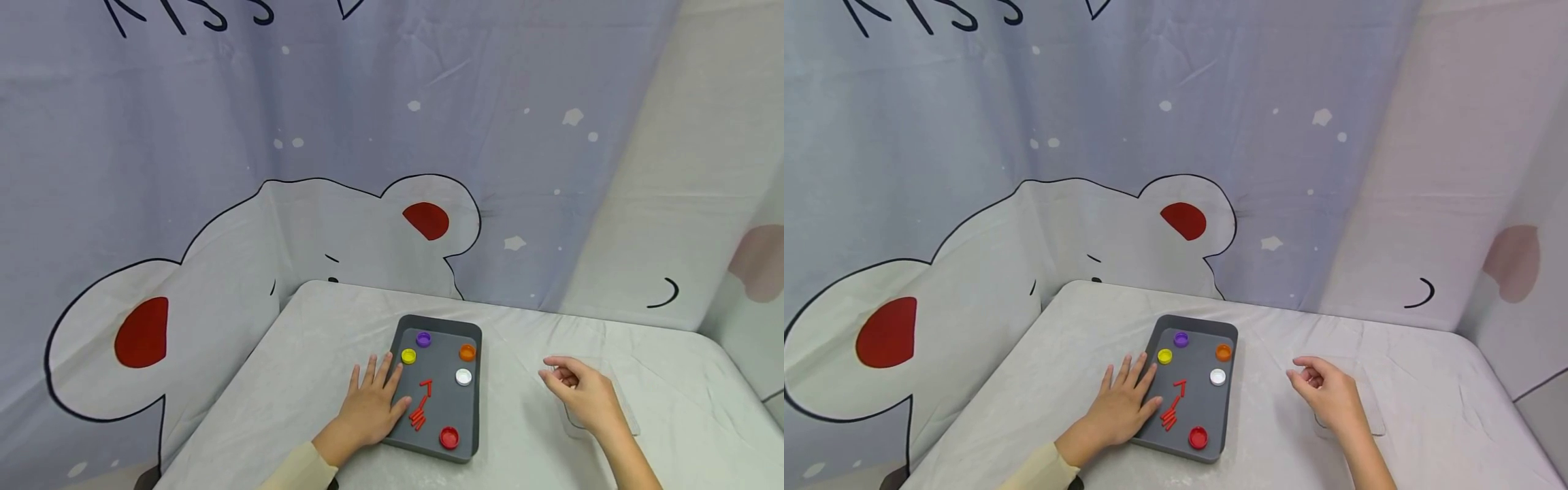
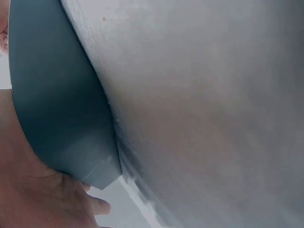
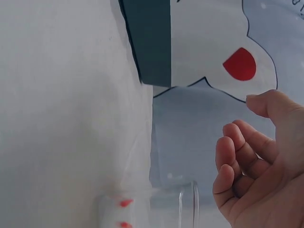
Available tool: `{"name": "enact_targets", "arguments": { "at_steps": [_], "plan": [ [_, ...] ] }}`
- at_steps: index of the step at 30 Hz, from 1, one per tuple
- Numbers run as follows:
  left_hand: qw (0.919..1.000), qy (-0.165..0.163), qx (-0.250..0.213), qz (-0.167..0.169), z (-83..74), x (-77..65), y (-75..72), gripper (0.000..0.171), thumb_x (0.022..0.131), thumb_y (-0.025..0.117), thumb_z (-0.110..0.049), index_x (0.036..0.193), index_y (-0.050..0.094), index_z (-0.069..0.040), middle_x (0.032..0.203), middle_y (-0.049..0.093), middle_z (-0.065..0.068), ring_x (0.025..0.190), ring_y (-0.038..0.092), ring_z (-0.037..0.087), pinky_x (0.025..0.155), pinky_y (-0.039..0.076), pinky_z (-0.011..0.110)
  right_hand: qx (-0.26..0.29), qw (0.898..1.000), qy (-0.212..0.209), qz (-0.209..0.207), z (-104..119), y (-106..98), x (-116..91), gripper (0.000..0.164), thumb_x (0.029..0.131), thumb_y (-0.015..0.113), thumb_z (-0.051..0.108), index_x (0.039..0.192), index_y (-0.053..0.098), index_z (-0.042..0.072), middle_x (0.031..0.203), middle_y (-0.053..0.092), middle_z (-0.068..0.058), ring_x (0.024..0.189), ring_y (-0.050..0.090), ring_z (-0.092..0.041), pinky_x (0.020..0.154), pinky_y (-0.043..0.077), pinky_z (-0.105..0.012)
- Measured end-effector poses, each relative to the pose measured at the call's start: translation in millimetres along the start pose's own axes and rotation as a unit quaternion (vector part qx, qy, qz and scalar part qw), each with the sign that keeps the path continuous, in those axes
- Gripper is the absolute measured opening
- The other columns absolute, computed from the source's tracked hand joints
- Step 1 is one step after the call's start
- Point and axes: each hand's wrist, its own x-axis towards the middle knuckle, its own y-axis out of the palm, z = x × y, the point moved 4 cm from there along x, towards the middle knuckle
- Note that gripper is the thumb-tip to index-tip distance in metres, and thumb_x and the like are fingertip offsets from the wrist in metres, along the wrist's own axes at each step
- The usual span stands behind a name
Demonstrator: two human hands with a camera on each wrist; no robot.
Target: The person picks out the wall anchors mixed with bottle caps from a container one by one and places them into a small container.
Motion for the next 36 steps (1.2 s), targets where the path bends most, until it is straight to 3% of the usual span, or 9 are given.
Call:
{"name": "enact_targets", "arguments": {
  "at_steps": [7,18,27,36],
  "plan": [
    [1.0,0.002,-0.003,0.0,1.0,-0.1,0.3,0.068,0.106,0.039,-0.053,0.161,0.031,-0.014,0.17,0.013,0.013,0.154,0.01,0.043,0.119,0.006,0.066,0.02,0.999,-0.026,-0.008,19,20,4,0.022,0.089,0.078,0.02,0.108,0.076,0.007,0.079,0.065,0.008,0.065,0.054,0.002,0.058,0.045,-0.022],
    [0.9999,0.005,0.008,-0.01,5.9,3.3,8.5,0.069,0.105,0.037,-0.056,0.161,0.03,-0.016,0.17,0.013,0.012,0.155,0.01,0.042,0.119,0.006,0.067,0.048,0.998,-0.035,0.036,41,52,8,0.026,0.088,0.08,0.022,0.11,0.075,0.008,0.081,0.064,0.007,0.068,0.055,-0.001,0.06,0.045,-0.022],
    [0.9999,0.008,-0.011,-0.002,-1.3,-0.1,-2.9,0.067,0.106,0.041,-0.051,0.16,0.033,-0.012,0.169,0.017,0.015,0.154,0.012,0.044,0.118,0.008,0.067,0.072,0.995,-0.063,0.041,49,75,8,0.025,0.083,0.083,0.014,0.106,0.076,0.006,0.081,0.062,0.008,0.068,0.056,-0.001,0.062,0.047,-0.022],
    [1.0,0.002,-0.004,-0.001,-1.5,-2.2,-3.0,0.067,0.107,0.036,-0.054,0.161,0.031,-0.014,0.17,0.013,0.012,0.155,0.01,0.042,0.119,0.006,0.066,0.096,0.99,-0.084,0.067,64,97,9,0.025,0.084,0.083,0.015,0.105,0.075,0.005,0.083,0.063,0.006,0.07,0.056,-0.003,0.062,0.047,-0.022]
  ]
}}
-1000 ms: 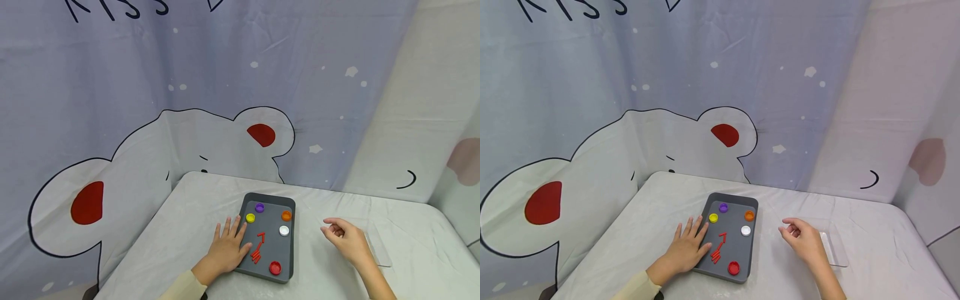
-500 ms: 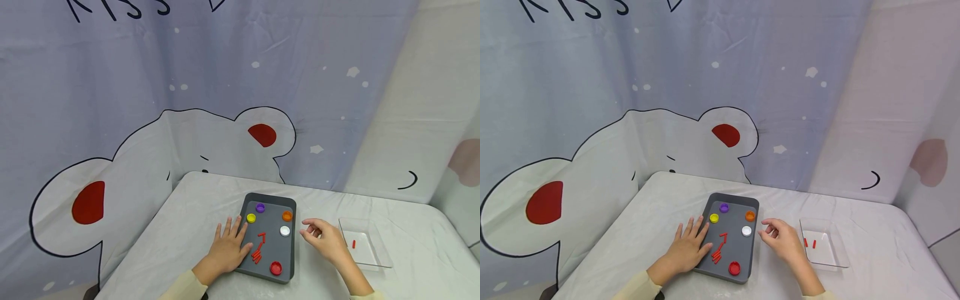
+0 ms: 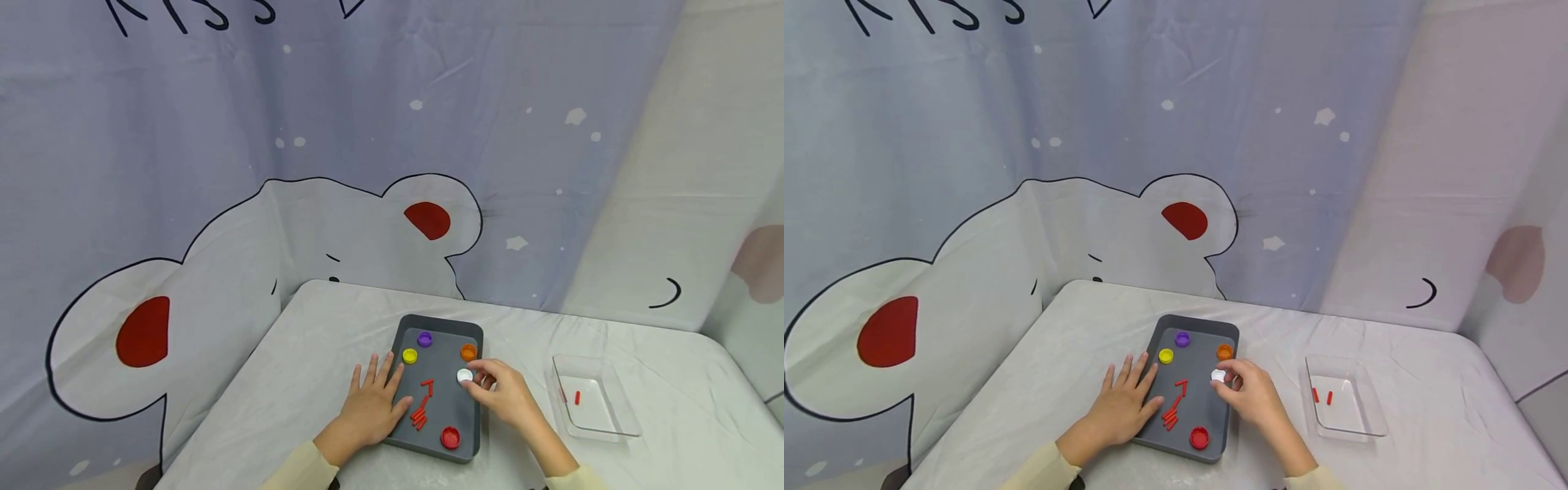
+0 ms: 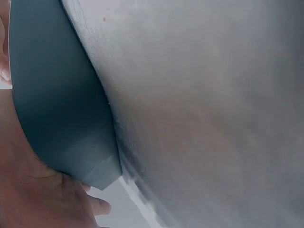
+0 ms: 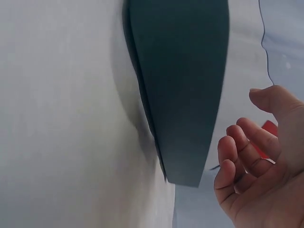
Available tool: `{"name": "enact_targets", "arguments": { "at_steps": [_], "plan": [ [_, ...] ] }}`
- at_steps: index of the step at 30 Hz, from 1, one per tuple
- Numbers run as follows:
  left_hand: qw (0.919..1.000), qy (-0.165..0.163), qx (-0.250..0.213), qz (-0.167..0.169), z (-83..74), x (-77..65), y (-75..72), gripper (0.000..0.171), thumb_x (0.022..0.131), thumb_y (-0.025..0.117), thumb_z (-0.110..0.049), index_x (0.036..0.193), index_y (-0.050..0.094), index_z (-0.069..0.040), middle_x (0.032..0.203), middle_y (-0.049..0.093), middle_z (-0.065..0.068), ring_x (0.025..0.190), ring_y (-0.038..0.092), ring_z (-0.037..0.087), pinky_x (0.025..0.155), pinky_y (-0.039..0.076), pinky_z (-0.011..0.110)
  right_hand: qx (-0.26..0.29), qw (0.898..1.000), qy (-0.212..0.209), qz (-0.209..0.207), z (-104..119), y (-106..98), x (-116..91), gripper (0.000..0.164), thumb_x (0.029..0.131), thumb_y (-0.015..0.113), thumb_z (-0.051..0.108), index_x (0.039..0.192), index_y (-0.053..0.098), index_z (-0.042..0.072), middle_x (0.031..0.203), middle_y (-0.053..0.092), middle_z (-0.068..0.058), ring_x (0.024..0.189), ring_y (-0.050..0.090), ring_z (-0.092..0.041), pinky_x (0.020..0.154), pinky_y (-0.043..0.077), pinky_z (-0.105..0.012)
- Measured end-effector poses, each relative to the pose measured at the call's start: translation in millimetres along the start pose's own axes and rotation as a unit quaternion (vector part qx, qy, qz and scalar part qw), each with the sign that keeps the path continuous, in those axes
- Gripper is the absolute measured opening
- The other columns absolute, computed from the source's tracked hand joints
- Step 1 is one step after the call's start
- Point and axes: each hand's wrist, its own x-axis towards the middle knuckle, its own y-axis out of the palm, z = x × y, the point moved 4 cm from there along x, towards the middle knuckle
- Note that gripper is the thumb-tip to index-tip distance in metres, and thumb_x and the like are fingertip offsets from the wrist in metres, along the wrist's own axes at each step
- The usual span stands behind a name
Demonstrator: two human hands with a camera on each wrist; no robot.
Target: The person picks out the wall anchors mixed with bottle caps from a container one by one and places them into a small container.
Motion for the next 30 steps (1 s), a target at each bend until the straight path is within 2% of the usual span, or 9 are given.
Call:
{"name": "enact_targets", "arguments": {
  "at_steps": [6,13,22,26,30],
  "plan": [
    [0.9999,-0.006,0.005,0.009,0.8,1.2,0.9,0.067,0.106,0.038,-0.054,0.161,0.031,-0.015,0.17,0.013,0.012,0.155,0.009,0.042,0.12,0.006,0.066,0.004,1.0,-0.006,0.018,5,14,4,0.025,0.084,0.083,0.016,0.106,0.075,0.007,0.084,0.063,0.005,0.07,0.055,-0.004,0.063,0.047,-0.022],
    [0.9999,0.0,0.01,-0.008,3.4,3.4,5.9,0.068,0.106,0.037,-0.055,0.16,0.033,-0.015,0.17,0.014,0.012,0.154,0.011,0.042,0.119,0.007,0.067,0.001,0.999,-0.028,0.033,10,25,7,0.024,0.084,0.083,0.017,0.106,0.075,0.01,0.086,0.064,0.003,0.07,0.056,-0.007,0.063,0.048,-0.023],
    [0.9998,-0.006,0.016,0.006,2.5,4.4,4.3,0.07,0.105,0.035,-0.059,0.161,0.03,-0.018,0.17,0.012,0.01,0.155,0.01,0.04,0.119,0.006,0.066,-0.011,0.996,-0.063,0.069,10,41,9,0.028,0.085,0.083,0.021,0.108,0.075,0.008,0.089,0.065,0.002,0.073,0.057,-0.006,0.066,0.05,-0.024],
    [0.9998,-0.004,0.019,0.005,3.0,5.3,5.1,0.07,0.105,0.036,-0.058,0.161,0.03,-0.018,0.17,0.012,0.01,0.155,0.01,0.04,0.119,0.006,0.066,-0.033,0.993,-0.079,0.083,7,48,12,0.027,0.085,0.083,0.025,0.107,0.077,0.01,0.089,0.066,0.001,0.077,0.058,-0.011,0.069,0.05,-0.026],
    [0.9998,-0.004,0.016,0.006,2.5,4.3,3.5,0.069,0.106,0.036,-0.057,0.161,0.03,-0.017,0.17,0.013,0.01,0.155,0.011,0.04,0.119,0.007,0.066,-0.087,0.988,-0.084,0.091,7,53,17,0.026,0.083,0.084,0.026,0.106,0.078,0.015,0.09,0.066,0.004,0.084,0.057,-0.013,0.075,0.045,-0.032]
  ]
}}
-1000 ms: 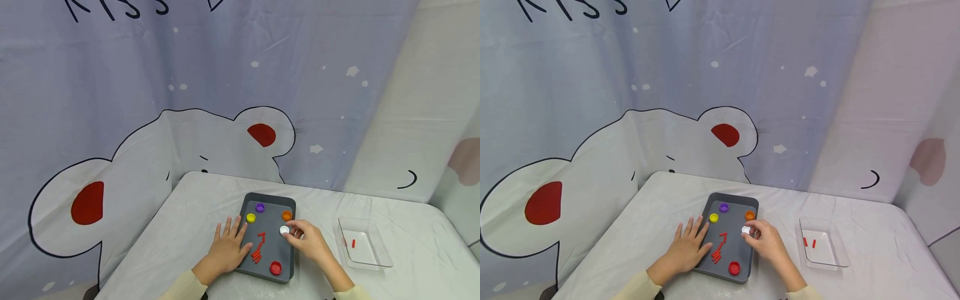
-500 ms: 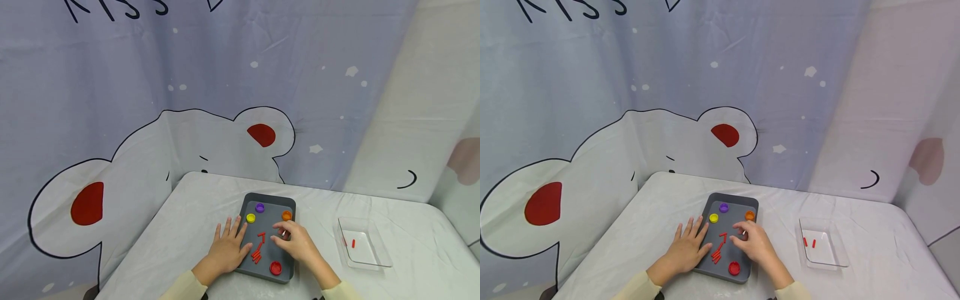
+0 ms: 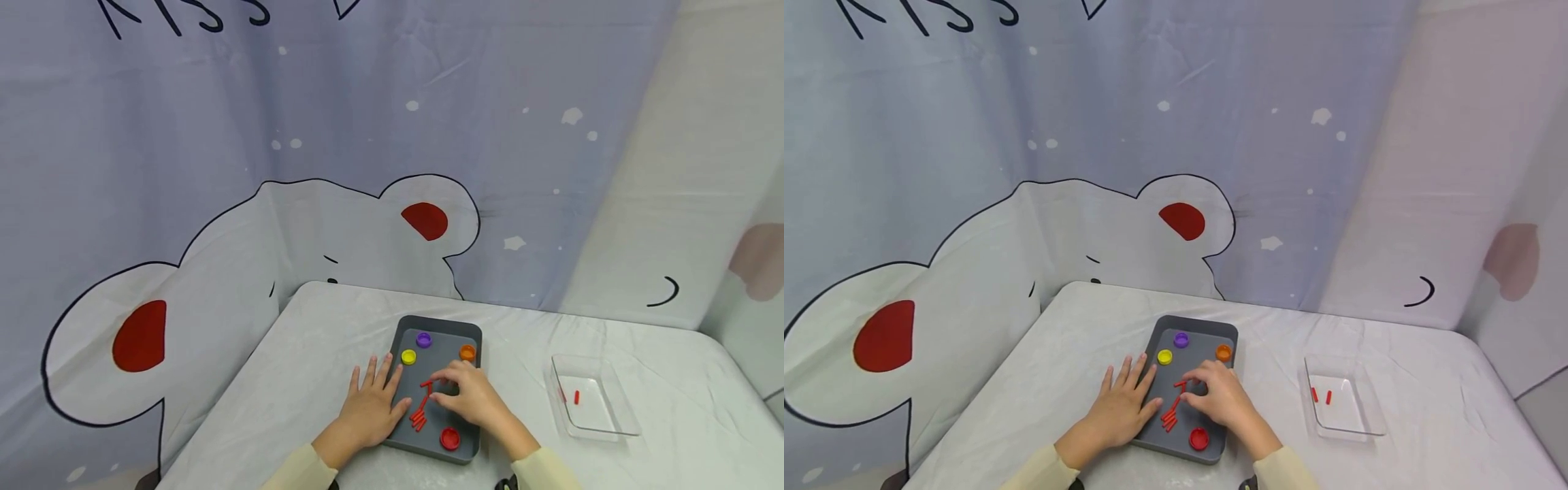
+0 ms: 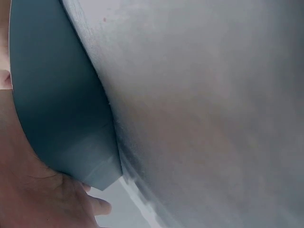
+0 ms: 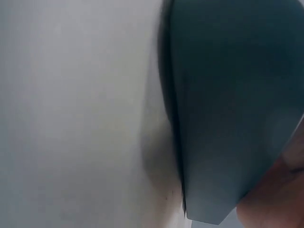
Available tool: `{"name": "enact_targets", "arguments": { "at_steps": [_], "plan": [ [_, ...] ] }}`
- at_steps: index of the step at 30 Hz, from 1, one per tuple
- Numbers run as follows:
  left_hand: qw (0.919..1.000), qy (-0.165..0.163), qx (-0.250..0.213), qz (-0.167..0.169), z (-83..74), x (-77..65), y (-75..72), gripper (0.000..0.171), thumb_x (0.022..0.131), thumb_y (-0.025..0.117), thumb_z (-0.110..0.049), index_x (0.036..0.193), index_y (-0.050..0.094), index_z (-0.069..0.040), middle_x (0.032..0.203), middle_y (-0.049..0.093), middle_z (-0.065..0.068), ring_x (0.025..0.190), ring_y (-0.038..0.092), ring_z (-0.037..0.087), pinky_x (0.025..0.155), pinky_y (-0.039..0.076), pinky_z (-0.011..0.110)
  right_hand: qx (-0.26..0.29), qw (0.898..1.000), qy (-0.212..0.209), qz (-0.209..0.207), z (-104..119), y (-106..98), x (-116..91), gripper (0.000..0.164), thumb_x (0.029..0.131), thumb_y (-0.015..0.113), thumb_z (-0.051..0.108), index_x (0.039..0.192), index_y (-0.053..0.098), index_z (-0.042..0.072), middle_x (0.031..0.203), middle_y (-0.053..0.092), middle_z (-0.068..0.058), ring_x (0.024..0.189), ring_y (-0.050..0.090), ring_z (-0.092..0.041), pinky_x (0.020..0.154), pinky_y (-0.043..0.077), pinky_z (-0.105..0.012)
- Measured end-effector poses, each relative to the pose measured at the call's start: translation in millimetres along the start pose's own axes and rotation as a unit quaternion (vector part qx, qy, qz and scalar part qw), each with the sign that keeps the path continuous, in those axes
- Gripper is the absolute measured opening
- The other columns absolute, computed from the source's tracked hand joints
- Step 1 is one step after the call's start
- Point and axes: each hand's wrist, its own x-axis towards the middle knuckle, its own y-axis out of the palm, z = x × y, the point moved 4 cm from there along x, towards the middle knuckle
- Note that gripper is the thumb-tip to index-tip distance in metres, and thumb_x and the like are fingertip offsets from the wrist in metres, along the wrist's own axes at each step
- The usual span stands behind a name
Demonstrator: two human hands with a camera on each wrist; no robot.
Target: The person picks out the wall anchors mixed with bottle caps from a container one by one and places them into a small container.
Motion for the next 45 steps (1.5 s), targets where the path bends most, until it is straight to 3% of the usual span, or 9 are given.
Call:
{"name": "enact_targets", "arguments": {
  "at_steps": [6,14,32,39,45],
  "plan": [
    [0.9999,-0.006,-0.003,0.014,-1.1,-0.5,-2.1,0.068,0.106,0.037,-0.056,0.162,0.029,-0.017,0.17,0.012,0.01,0.155,0.009,0.04,0.119,0.007,0.066,-0.046,0.999,0.01,0.024,-1,2,8,0.026,0.081,0.085,0.026,0.105,0.079,0.017,0.093,0.066,0.004,0.091,0.058,-0.016,0.076,0.037,-0.035],
    [1.0,0.001,0.006,-0.001,-1.0,0.7,0.2,0.069,0.105,0.037,-0.057,0.161,0.03,-0.017,0.17,0.013,0.011,0.155,0.011,0.041,0.119,0.008,0.067,-0.066,0.997,0.018,0.026,-4,4,11,0.024,0.079,0.087,0.026,0.102,0.08,0.02,0.096,0.066,0.006,0.094,0.059,-0.019,0.073,0.034,-0.034],
    [0.9996,0.009,0.007,-0.025,0.6,1.8,5.9,0.068,0.105,0.038,-0.056,0.16,0.034,-0.016,0.169,0.016,0.014,0.154,0.016,0.041,0.118,0.011,0.067,-0.084,0.996,0.034,0.021,-4,7,11,0.022,0.078,0.087,0.03,0.099,0.081,0.024,0.094,0.064,0.005,0.091,0.056,-0.018,0.071,0.033,-0.034],
    [0.999,0.023,-0.003,-0.039,-2.4,-0.6,-1.5,0.066,0.105,0.045,-0.051,0.157,0.038,-0.011,0.167,0.021,0.017,0.151,0.021,0.045,0.117,0.014,0.068,-0.101,0.994,0.043,0.012,-4,8,12,0.023,0.076,0.089,0.029,0.097,0.081,0.023,0.097,0.065,0.004,0.092,0.055,-0.018,0.071,0.034,-0.034],
    [0.999,0.021,0.009,-0.038,-0.5,-0.3,4.0,0.066,0.105,0.041,-0.053,0.159,0.036,-0.014,0.168,0.019,0.016,0.152,0.02,0.043,0.118,0.013,0.067,-0.11,0.993,0.05,0.01,-3,10,10,0.023,0.075,0.089,0.03,0.096,0.081,0.024,0.098,0.066,0.004,0.091,0.054,-0.018,0.071,0.034,-0.033]
  ]
}}
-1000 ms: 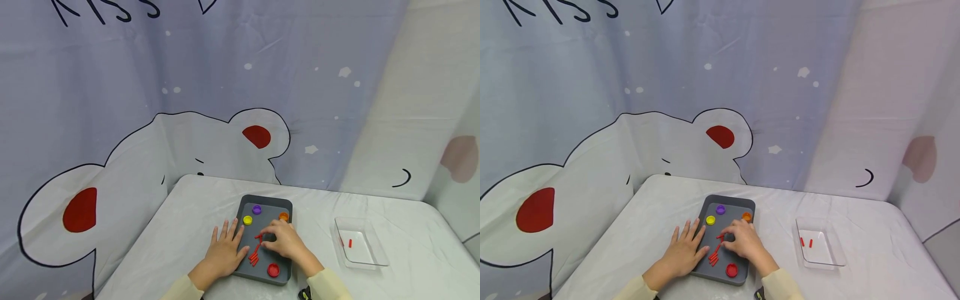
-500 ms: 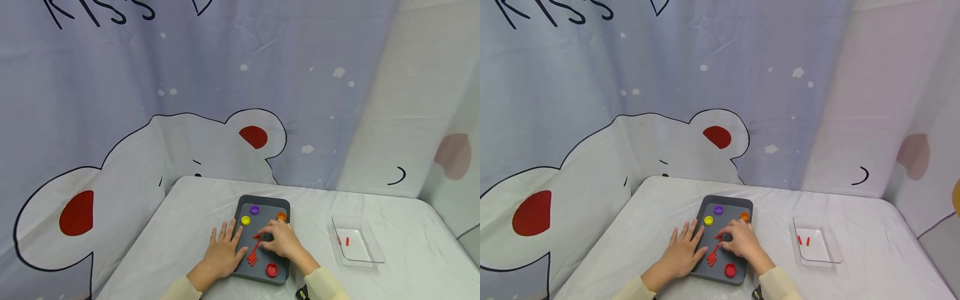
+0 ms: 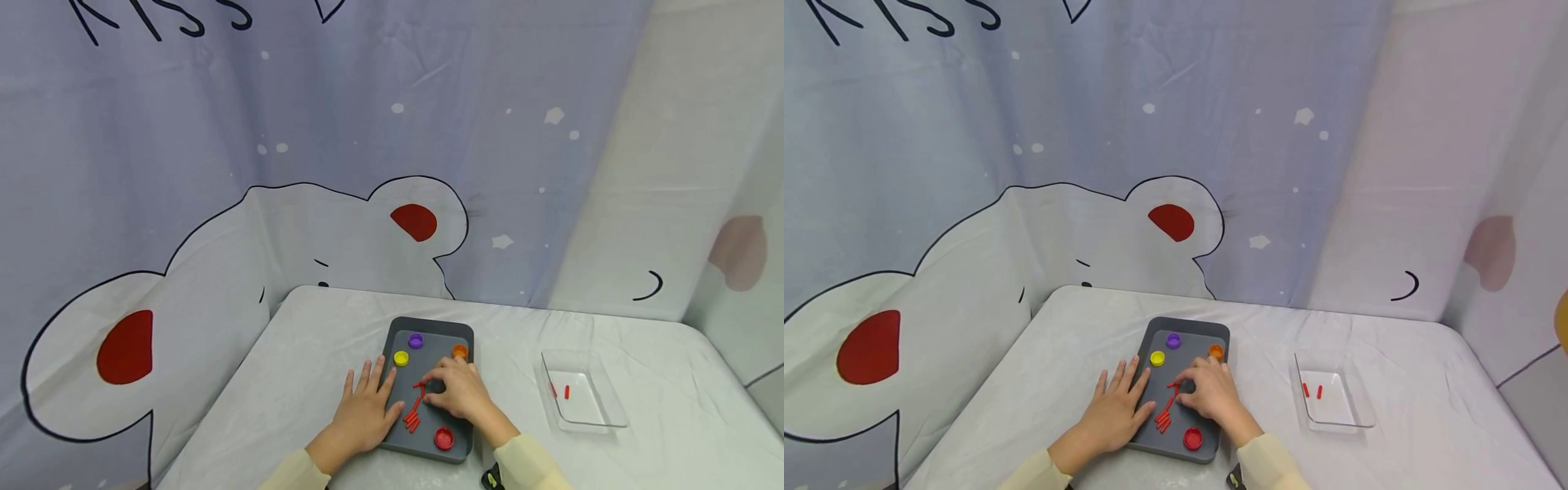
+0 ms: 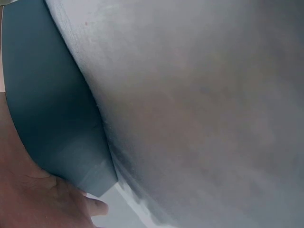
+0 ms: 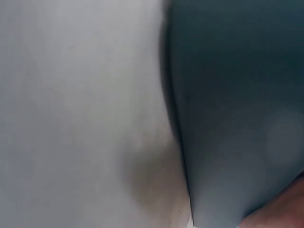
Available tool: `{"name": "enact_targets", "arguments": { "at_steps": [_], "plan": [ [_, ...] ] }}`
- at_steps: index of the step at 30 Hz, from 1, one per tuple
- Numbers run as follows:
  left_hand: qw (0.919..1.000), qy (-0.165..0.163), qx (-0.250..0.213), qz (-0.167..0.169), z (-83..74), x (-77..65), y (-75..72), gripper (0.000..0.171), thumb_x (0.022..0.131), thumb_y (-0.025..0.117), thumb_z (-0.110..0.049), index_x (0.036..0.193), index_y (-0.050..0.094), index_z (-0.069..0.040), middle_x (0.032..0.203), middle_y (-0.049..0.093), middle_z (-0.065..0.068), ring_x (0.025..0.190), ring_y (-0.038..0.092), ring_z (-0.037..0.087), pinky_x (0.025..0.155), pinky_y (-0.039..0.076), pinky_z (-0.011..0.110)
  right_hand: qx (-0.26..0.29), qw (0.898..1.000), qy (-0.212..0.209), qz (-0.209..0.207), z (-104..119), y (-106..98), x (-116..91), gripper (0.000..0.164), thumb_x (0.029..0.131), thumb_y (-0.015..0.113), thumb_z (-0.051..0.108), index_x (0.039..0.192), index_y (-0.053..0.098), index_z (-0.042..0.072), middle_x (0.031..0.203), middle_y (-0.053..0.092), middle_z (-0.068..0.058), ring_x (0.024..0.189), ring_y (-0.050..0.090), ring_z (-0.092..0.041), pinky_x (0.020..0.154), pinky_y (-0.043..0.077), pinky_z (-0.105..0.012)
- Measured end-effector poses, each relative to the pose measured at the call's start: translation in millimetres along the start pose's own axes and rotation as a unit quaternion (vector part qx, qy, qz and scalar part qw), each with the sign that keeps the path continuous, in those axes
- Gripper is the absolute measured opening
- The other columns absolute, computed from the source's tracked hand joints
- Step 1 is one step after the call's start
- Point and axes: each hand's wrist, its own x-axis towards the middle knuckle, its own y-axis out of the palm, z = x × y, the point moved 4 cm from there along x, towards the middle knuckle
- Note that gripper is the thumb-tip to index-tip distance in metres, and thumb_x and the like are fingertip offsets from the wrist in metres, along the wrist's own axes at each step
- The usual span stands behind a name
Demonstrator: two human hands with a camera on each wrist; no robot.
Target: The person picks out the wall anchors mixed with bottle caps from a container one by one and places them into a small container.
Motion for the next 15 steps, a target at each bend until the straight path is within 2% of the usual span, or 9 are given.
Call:
{"name": "enact_targets", "arguments": {
  "at_steps": [3,9,15],
  "plan": [
    [1.0,0.005,-0.006,0.0,-0.4,-0.1,-1.3,0.066,0.106,0.042,-0.052,0.158,0.037,-0.012,0.168,0.02,0.016,0.152,0.021,0.043,0.117,0.013,0.068,-0.003,1.0,0.006,0.001,0,1,-1,0.022,0.075,0.09,0.03,0.094,0.081,0.024,0.098,0.066,0.004,0.091,0.053,-0.018,0.071,0.034,-0.033],
    [0.9997,0.001,-0.007,0.024,-3.8,-1.6,-9.6,0.066,0.106,0.041,-0.051,0.159,0.035,-0.013,0.168,0.018,0.015,0.153,0.019,0.042,0.118,0.013,0.066,-0.013,1.0,0.011,0.003,3,-1,0,0.022,0.074,0.09,0.03,0.092,0.081,0.023,0.098,0.066,0.004,0.091,0.053,-0.019,0.071,0.035,-0.034],
    [0.9997,0.005,-0.015,0.018,-4.2,-0.2,-9.3,0.066,0.106,0.043,-0.05,0.158,0.036,-0.011,0.168,0.019,0.018,0.152,0.019,0.044,0.117,0.013,0.068,-0.02,1.0,0.012,0.005,0,1,2,0.022,0.075,0.09,0.033,0.093,0.08,0.024,0.098,0.065,0.005,0.092,0.054,-0.02,0.073,0.035,-0.034]
  ]
}}
